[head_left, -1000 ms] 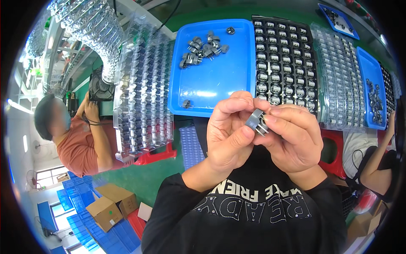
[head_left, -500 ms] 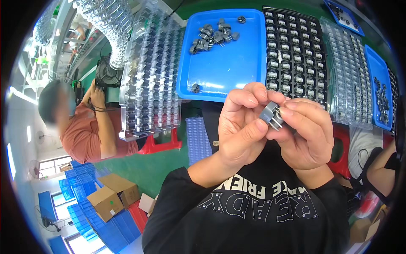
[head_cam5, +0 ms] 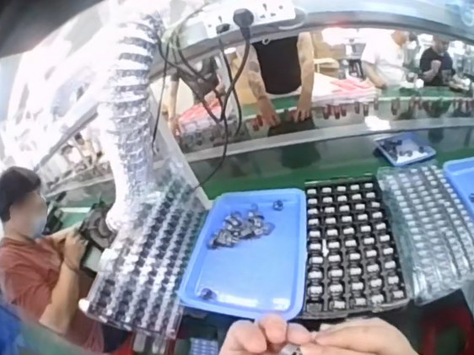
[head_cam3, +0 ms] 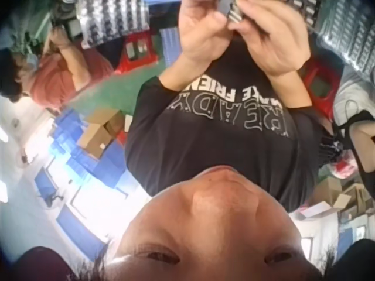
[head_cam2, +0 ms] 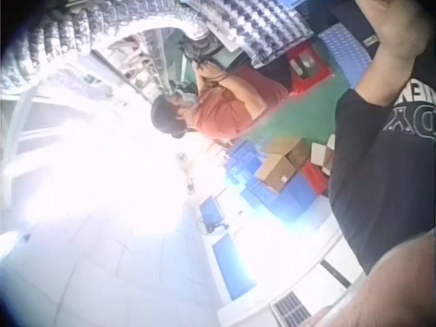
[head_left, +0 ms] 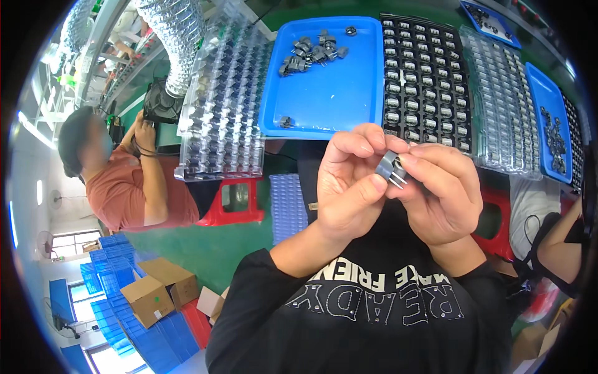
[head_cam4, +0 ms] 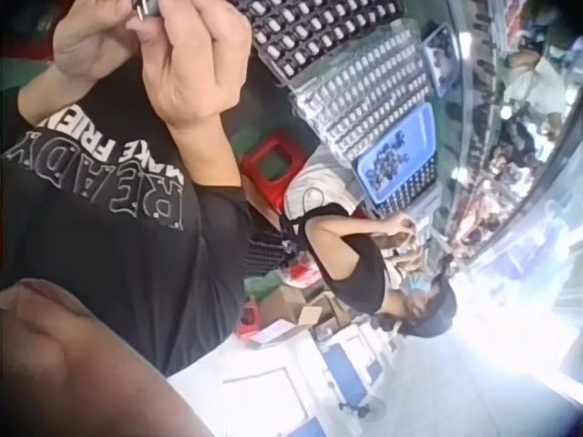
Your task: Assembling electronic components by placing small metal parts into a grid tray at an assembly line.
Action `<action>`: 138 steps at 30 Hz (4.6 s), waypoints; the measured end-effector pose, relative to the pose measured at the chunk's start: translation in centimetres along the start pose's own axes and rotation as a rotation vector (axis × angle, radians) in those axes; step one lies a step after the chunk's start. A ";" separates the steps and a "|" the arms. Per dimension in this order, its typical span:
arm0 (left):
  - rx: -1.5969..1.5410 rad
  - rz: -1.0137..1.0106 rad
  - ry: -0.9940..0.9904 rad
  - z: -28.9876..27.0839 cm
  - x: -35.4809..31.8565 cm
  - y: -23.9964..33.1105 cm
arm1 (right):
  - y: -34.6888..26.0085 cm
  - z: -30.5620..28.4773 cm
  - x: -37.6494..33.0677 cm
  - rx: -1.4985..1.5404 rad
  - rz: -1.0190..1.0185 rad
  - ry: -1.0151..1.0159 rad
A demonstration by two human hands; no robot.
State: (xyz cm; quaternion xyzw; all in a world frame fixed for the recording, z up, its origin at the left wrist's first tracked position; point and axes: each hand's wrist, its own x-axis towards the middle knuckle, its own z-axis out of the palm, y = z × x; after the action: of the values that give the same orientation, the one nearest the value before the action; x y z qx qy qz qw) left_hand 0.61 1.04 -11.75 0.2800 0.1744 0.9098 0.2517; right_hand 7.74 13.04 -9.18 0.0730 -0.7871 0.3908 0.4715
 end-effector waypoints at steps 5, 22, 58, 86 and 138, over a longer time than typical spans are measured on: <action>0.056 0.024 -0.008 1.1 -0.9 0.1 | -0.6 -0.6 -0.7 -0.080 -0.102 0.007; 1.132 0.080 0.138 -5.5 -3.2 -0.7 | 8.3 0.4 -0.9 -0.309 0.250 -0.449; 1.637 0.076 0.183 -9.9 9.4 1.5 | 43.9 -17.6 19.4 -0.425 1.000 0.036; 2.177 0.236 -0.039 -12.0 11.9 -3.0 | 9.4 4.4 13.9 -0.796 0.305 0.112; 0.856 -0.701 0.246 -7.9 8.0 7.5 | 60.4 4.0 29.3 -0.778 0.267 -0.585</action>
State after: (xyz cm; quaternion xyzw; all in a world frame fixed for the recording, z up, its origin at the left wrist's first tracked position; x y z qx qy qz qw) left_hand -12.49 -1.97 -11.10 0.1742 0.6386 0.6458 0.3806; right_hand -40.15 59.03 -19.73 -0.1026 -0.9762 0.0886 0.1693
